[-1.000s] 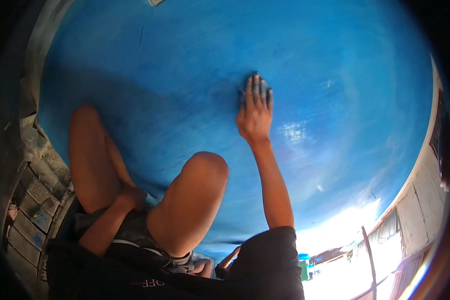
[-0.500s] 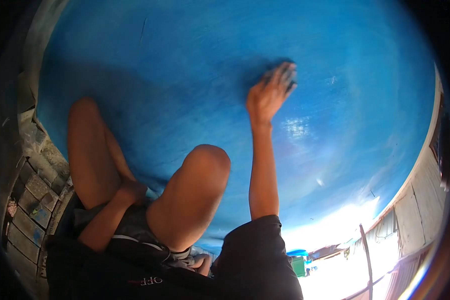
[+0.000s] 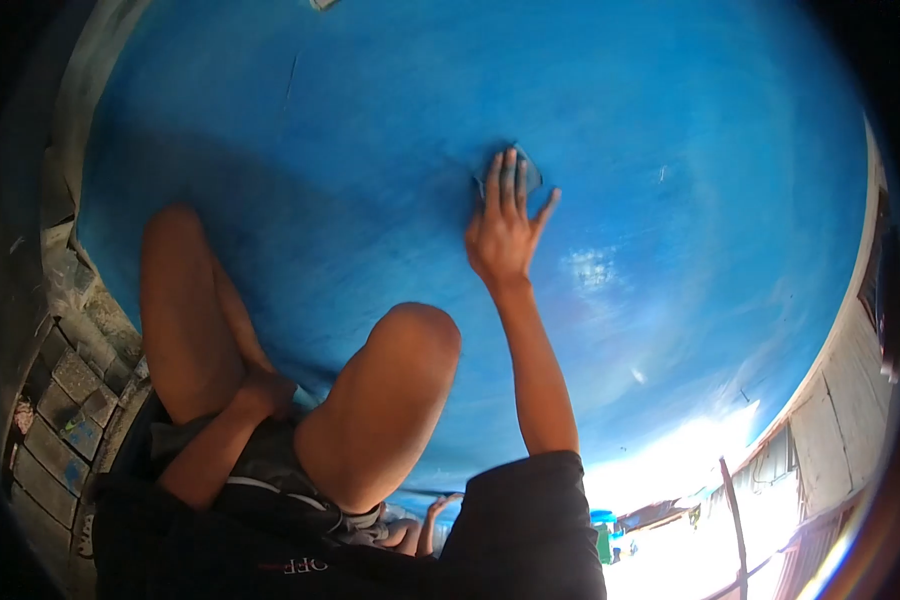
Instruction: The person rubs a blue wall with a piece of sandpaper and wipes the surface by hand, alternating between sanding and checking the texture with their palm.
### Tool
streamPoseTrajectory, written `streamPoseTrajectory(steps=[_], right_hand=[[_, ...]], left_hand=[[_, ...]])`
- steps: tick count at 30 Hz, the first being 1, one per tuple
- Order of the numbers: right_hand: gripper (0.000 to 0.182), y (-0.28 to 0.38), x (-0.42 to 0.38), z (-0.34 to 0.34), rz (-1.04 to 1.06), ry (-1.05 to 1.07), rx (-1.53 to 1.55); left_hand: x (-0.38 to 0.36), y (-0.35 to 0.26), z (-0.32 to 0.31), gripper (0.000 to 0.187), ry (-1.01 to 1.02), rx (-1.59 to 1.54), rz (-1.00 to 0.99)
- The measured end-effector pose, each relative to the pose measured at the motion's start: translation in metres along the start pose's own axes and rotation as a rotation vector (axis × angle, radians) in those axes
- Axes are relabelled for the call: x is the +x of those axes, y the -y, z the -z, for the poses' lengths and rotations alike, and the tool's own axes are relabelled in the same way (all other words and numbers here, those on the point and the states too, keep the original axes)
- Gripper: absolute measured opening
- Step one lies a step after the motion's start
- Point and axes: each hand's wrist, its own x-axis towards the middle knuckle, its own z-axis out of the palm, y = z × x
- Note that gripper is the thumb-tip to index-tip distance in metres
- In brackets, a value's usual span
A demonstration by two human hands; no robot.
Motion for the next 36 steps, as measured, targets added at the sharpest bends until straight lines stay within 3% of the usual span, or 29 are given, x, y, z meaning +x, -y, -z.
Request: streamPoseTrajectory(steps=[2, 3, 4, 6, 8, 10, 14, 17, 18, 20, 21, 23, 25, 31, 33, 35, 36], right_hand=[[0.067, -0.023, 0.009, 0.008, 0.027, 0.048, -0.271], [0.066, -0.033, 0.023, 0.012, -0.076, -0.026, -0.31], [0.066, -0.039, 0.035, 0.013, -0.077, -0.014, -0.311], [0.069, -0.043, 0.051, 0.02, -0.306, -0.219, -0.186], [0.067, -0.021, 0.042, 0.011, -0.286, -0.252, -0.138], [0.063, 0.0, 0.011, 0.007, -0.041, 0.011, -0.164], [0.062, -0.021, -0.001, 0.009, 0.152, 0.113, -0.191], [0.063, -0.032, 0.031, 0.018, -0.185, -0.136, -0.211], [0.063, -0.026, 0.026, 0.016, -0.191, -0.128, -0.215], [0.065, -0.004, 0.021, 0.004, -0.166, -0.139, -0.138], [0.068, 0.006, 0.008, 0.004, -0.052, 0.006, -0.223], [0.069, 0.014, -0.024, 0.0, 0.103, 0.134, -0.066], [0.068, 0.012, -0.05, 0.008, 0.194, 0.215, 0.058], [0.072, -0.027, -0.109, 0.008, 0.304, 0.286, -0.012], [0.076, -0.058, -0.096, 0.025, 0.173, 0.35, -0.24], [0.075, -0.099, -0.071, 0.046, 0.019, 0.266, -0.537], [0.071, -0.129, -0.062, 0.05, -0.066, 0.138, -0.459]], left_hand=[[0.007, 0.005, -0.005, 0.058, -0.044, 0.053, -0.027], [0.007, 0.004, -0.008, 0.057, -0.06, 0.115, -0.065], [0.008, 0.004, -0.01, 0.057, -0.049, 0.114, -0.071], [0.005, 0.003, -0.007, 0.056, -0.016, 0.033, -0.057], [0.012, 0.009, -0.016, 0.056, -0.032, -0.027, -0.076], [0.017, 0.01, -0.02, 0.055, -0.065, -0.094, -0.087], [0.019, 0.009, -0.022, 0.052, -0.147, 0.061, -0.056], [0.024, 0.013, -0.027, 0.049, -0.105, 0.061, -0.077], [0.024, 0.013, -0.025, 0.048, -0.051, 0.043, -0.093], [0.013, 0.01, -0.016, 0.051, -0.03, 0.092, -0.097], [0.01, 0.007, -0.008, 0.053, -0.015, 0.14, -0.1], [0.013, 0.004, -0.007, 0.054, -0.038, 0.158, -0.107], [0.016, 0.005, -0.013, 0.057, -0.064, 0.174, -0.092], [-0.019, -0.005, 0.007, 0.063, -0.022, 0.069, -0.013], [-0.008, 0.001, -0.006, 0.059, -0.133, 0.018, -0.051], [-0.002, 0.005, -0.011, 0.059, -0.127, 0.035, -0.067], [-0.001, 0.006, -0.013, 0.058, -0.142, 0.03, -0.078]])
